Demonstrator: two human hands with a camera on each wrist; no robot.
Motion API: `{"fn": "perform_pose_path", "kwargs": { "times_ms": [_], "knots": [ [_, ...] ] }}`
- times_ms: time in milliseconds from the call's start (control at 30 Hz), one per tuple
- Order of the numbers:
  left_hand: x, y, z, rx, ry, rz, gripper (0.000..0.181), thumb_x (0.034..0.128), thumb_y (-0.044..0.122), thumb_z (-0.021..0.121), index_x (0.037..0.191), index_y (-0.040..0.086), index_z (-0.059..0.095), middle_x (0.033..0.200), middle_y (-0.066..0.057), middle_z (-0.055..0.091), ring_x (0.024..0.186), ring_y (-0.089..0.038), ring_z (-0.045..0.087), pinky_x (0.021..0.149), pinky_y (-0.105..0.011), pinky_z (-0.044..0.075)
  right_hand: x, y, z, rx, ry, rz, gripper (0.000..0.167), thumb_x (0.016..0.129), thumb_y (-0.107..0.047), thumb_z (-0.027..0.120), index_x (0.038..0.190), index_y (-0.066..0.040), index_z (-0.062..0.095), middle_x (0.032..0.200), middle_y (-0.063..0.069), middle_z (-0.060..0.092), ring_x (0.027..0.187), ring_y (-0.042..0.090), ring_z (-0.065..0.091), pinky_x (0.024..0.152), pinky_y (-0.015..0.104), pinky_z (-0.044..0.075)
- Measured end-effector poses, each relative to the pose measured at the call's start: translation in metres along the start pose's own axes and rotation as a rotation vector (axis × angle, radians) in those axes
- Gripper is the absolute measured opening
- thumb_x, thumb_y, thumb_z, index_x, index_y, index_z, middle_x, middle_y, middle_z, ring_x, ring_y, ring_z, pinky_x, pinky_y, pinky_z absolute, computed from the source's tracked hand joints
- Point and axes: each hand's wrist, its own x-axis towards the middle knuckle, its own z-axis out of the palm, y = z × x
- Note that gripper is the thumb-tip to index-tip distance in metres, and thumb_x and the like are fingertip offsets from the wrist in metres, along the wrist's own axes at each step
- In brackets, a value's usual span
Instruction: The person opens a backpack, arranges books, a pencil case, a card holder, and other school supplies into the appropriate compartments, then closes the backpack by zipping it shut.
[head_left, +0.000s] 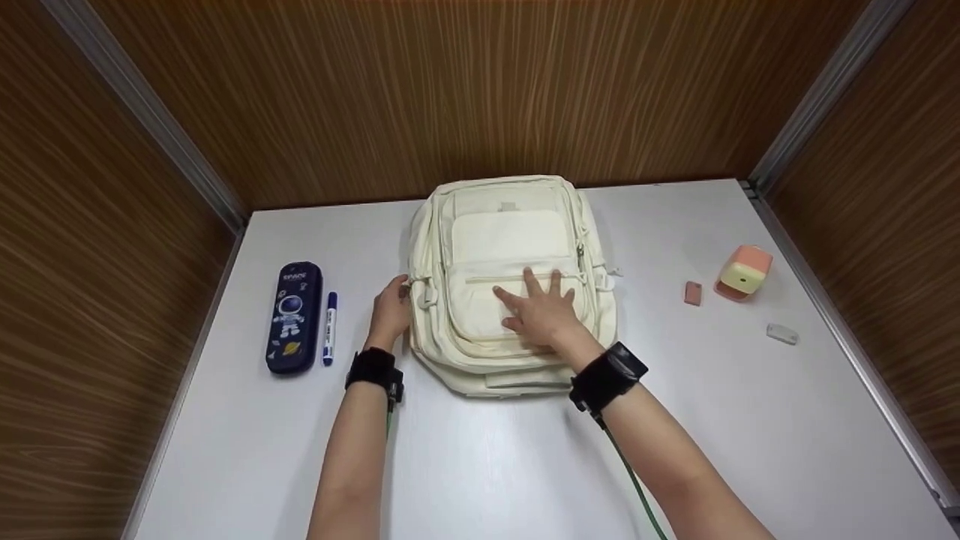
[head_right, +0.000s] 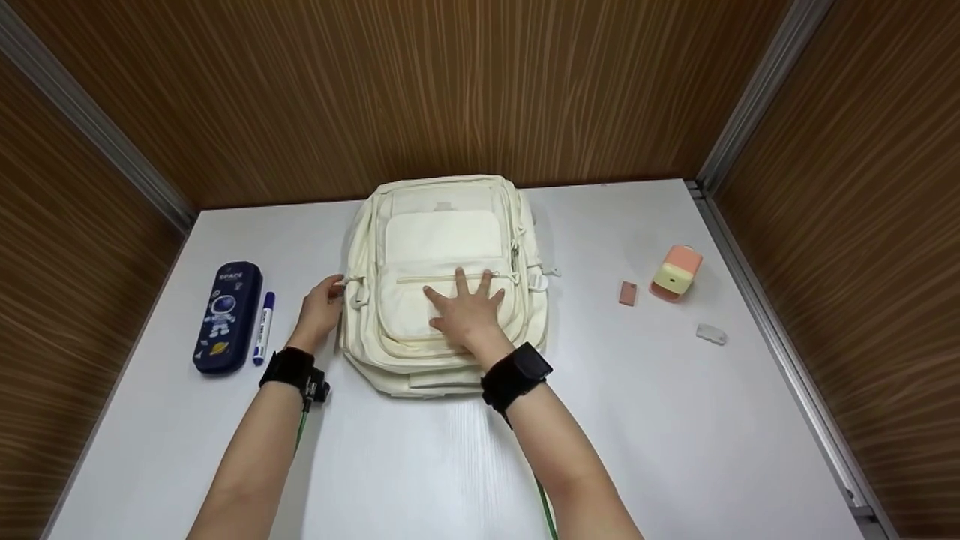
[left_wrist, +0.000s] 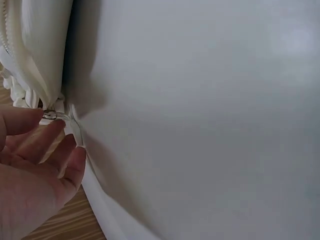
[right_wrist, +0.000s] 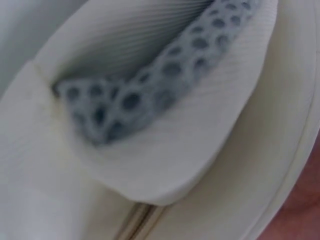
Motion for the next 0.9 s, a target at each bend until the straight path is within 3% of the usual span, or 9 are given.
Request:
{"fn": "perform_pose_path", "kwargs": {
  "times_ms": [100,200,300,500,733,900],
  "knots": [
    [0.001,0.000,0.000,0.060,0.041,0.003,0.035,0.1000,0.004,0.050,0.135,0.002,0.054,0.113,-0.021,0.064,0.104,-0.033,0.060,0.089,-0.043,0.046,0.000,-0.001,0.001,0.006,0.000,-0.004,0.061,0.097,-0.054,0.051,0.153,-0.043,0.028,0.161,0.021,0.006,0.135,0.065,0.001,0.099,0.077,0.017],
    [0.001,-0.001,-0.001,0.129,0.091,-0.007,0.027,0.0985,0.005,0.052,0.124,0.001,0.061,0.103,-0.019,0.065,0.093,-0.032,0.062,0.082,-0.043,0.048,-0.001,-0.001,0.002,0.013,-0.004,-0.006,0.061,0.097,-0.054,0.050,0.153,-0.043,0.028,0.161,0.020,0.006,0.135,0.064,0.000,0.099,0.077,0.017],
    [0.001,-0.002,-0.002,0.173,0.107,-0.003,0.025,0.0975,0.004,0.052,0.117,0.000,0.066,0.105,-0.019,0.066,0.096,-0.033,0.062,0.084,-0.043,0.048,0.000,-0.001,0.001,0.011,-0.002,-0.002,0.061,0.097,-0.054,0.050,0.153,-0.043,0.028,0.161,0.020,0.005,0.135,0.064,0.000,0.099,0.078,0.017],
    [-0.001,-0.003,-0.004,0.235,0.078,0.068,0.023,0.0974,0.003,0.054,0.115,-0.004,0.068,0.113,-0.021,0.065,0.108,-0.035,0.060,0.092,-0.044,0.046,-0.001,-0.001,0.000,0.002,0.016,0.003,0.061,0.097,-0.053,0.051,0.153,-0.043,0.029,0.161,0.020,0.006,0.135,0.064,0.001,0.099,0.077,0.017],
    [-0.008,-0.002,-0.004,0.294,0.078,0.109,0.020,0.0966,0.003,0.057,0.109,-0.001,0.073,0.108,-0.019,0.069,0.103,-0.033,0.064,0.087,-0.044,0.050,-0.002,-0.001,0.003,-0.009,0.043,0.002,0.060,0.097,-0.054,0.050,0.152,-0.043,0.030,0.162,0.019,0.009,0.136,0.063,0.004,0.099,0.077,0.019],
    [-0.016,0.001,-0.003,0.349,0.077,0.107,0.019,0.0963,0.007,0.059,0.106,0.003,0.075,0.105,-0.016,0.070,0.099,-0.034,0.066,0.083,-0.047,0.050,-0.002,0.000,0.004,0.002,0.047,0.021,0.059,0.097,-0.054,0.050,0.152,-0.045,0.030,0.162,0.017,0.008,0.136,0.063,0.003,0.100,0.076,0.018]
  ]
}}
